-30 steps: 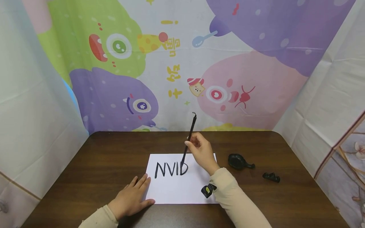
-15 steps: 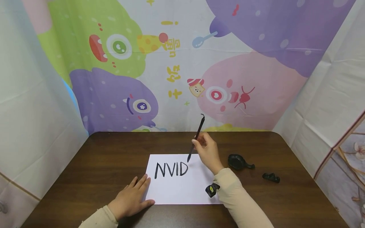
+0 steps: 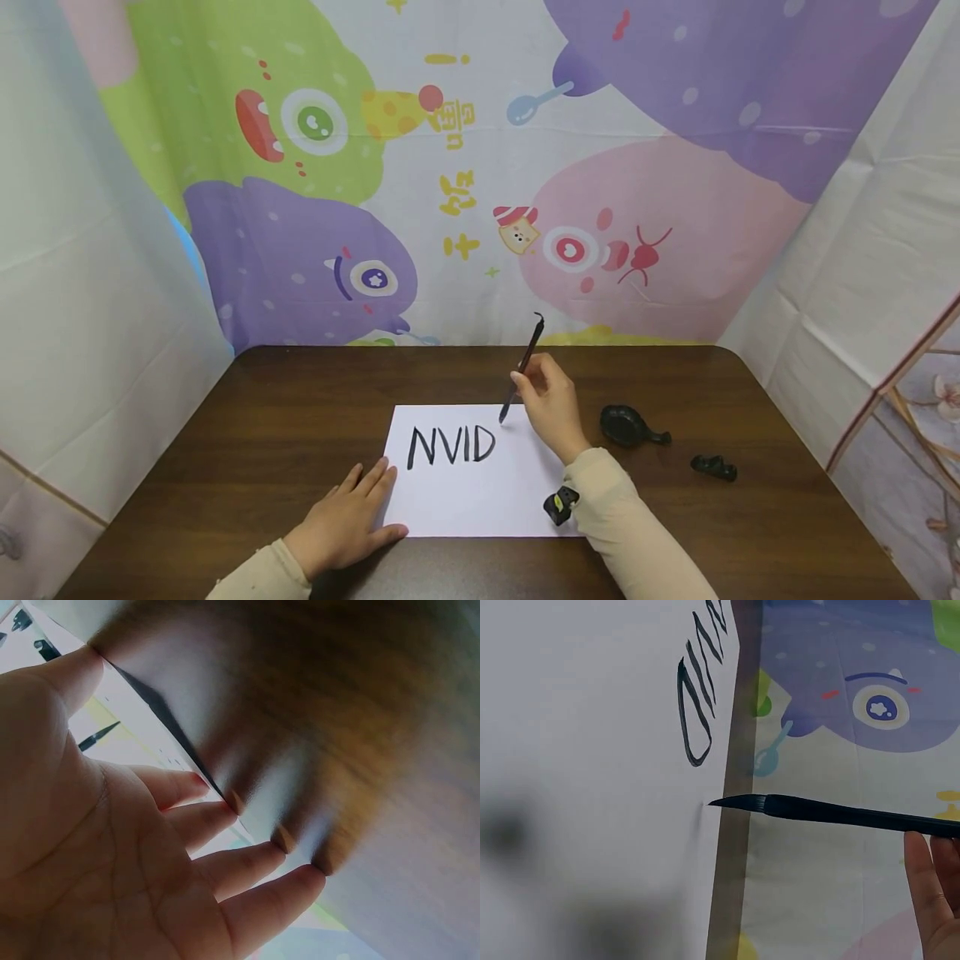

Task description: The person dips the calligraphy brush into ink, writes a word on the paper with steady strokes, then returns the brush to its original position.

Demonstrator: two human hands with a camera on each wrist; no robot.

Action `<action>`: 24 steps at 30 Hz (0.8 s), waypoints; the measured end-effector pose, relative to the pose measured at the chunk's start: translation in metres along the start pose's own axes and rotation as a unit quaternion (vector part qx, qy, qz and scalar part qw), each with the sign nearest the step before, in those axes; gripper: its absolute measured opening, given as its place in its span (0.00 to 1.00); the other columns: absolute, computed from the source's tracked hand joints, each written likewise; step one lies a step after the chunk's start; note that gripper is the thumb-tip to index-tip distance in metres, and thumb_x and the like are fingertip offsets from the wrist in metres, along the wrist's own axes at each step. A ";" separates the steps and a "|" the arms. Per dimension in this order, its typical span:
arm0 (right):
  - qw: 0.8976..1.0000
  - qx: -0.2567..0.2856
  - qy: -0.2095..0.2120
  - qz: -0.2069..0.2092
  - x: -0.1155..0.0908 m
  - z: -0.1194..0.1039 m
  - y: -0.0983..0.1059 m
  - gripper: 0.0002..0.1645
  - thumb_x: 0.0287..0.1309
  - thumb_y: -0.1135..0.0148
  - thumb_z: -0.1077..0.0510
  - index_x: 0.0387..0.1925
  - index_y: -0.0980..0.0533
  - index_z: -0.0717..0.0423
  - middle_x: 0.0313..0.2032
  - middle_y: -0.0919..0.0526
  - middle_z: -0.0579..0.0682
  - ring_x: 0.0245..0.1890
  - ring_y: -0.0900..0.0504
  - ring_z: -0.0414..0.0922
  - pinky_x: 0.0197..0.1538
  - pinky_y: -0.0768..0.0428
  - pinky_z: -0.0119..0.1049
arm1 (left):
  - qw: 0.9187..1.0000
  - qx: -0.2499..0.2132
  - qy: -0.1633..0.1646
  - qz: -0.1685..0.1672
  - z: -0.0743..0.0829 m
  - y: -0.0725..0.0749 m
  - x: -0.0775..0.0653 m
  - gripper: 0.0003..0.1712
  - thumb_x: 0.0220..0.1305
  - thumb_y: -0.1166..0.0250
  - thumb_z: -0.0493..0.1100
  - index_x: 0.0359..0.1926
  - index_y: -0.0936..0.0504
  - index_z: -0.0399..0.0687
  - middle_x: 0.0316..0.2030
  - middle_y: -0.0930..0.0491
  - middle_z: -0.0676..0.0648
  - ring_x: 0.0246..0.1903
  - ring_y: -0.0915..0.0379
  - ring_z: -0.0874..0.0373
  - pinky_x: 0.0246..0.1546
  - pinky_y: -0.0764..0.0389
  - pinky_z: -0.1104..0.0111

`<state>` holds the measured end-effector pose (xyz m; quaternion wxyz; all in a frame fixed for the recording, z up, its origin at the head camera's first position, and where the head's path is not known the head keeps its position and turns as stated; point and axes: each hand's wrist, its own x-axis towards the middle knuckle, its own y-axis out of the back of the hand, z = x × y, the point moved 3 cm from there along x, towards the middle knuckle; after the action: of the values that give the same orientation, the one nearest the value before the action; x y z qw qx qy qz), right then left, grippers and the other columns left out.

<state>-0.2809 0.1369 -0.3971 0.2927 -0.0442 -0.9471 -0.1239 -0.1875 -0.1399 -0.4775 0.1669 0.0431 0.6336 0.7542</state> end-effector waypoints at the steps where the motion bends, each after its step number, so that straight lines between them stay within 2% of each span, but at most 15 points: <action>1: 1.000 0.002 0.001 0.001 0.000 0.000 0.000 0.08 0.57 0.38 0.75 0.37 0.29 0.76 0.33 0.20 0.67 0.33 0.17 0.61 0.38 0.15 0.50 | 1.000 0.000 0.000 0.000 0.000 0.000 0.000 0.51 0.60 0.40 0.70 0.72 0.38 0.42 0.74 0.42 0.39 0.70 0.45 0.30 0.61 0.34 0.36; 11: 1.000 -0.022 0.022 0.002 -0.002 -0.003 -0.001 0.08 0.55 0.37 0.75 0.36 0.28 0.75 0.32 0.20 0.65 0.31 0.19 0.45 0.37 0.14 0.42 | 1.000 -0.007 0.004 -0.007 0.001 0.003 0.000 0.51 0.60 0.40 0.71 0.72 0.38 0.42 0.74 0.43 0.39 0.70 0.46 0.30 0.62 0.35 0.35; 17: 0.999 -0.048 0.020 -0.005 -0.004 -0.003 -0.001 0.08 0.56 0.36 0.74 0.36 0.28 0.74 0.33 0.20 0.64 0.31 0.20 0.45 0.35 0.14 0.33 | 1.000 -0.005 0.004 -0.011 0.001 0.002 0.001 0.51 0.60 0.41 0.70 0.73 0.39 0.42 0.74 0.43 0.39 0.71 0.46 0.31 0.62 0.35 0.36; 20: 0.998 -0.056 0.019 -0.005 -0.004 0.010 -0.002 0.08 0.56 0.36 0.73 0.36 0.27 0.72 0.31 0.20 0.63 0.29 0.20 0.47 0.33 0.16 0.29 | 1.000 -0.005 0.005 -0.012 0.001 0.002 0.001 0.51 0.60 0.40 0.70 0.73 0.39 0.42 0.74 0.43 0.39 0.71 0.46 0.31 0.62 0.35 0.36; 24: 0.998 -0.063 0.022 -0.003 -0.004 0.030 -0.003 0.08 0.56 0.34 0.71 0.35 0.26 0.68 0.29 0.20 0.60 0.26 0.21 0.45 0.31 0.18 0.26 | 1.000 -0.008 0.004 -0.008 0.002 0.003 0.000 0.51 0.59 0.40 0.70 0.72 0.38 0.42 0.74 0.42 0.39 0.70 0.46 0.31 0.62 0.35 0.35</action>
<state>-0.2945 0.1420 -0.4233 0.3094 -0.0568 -0.9310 -0.1850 -0.1875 -0.1384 -0.4743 0.1708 0.0335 0.6285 0.7581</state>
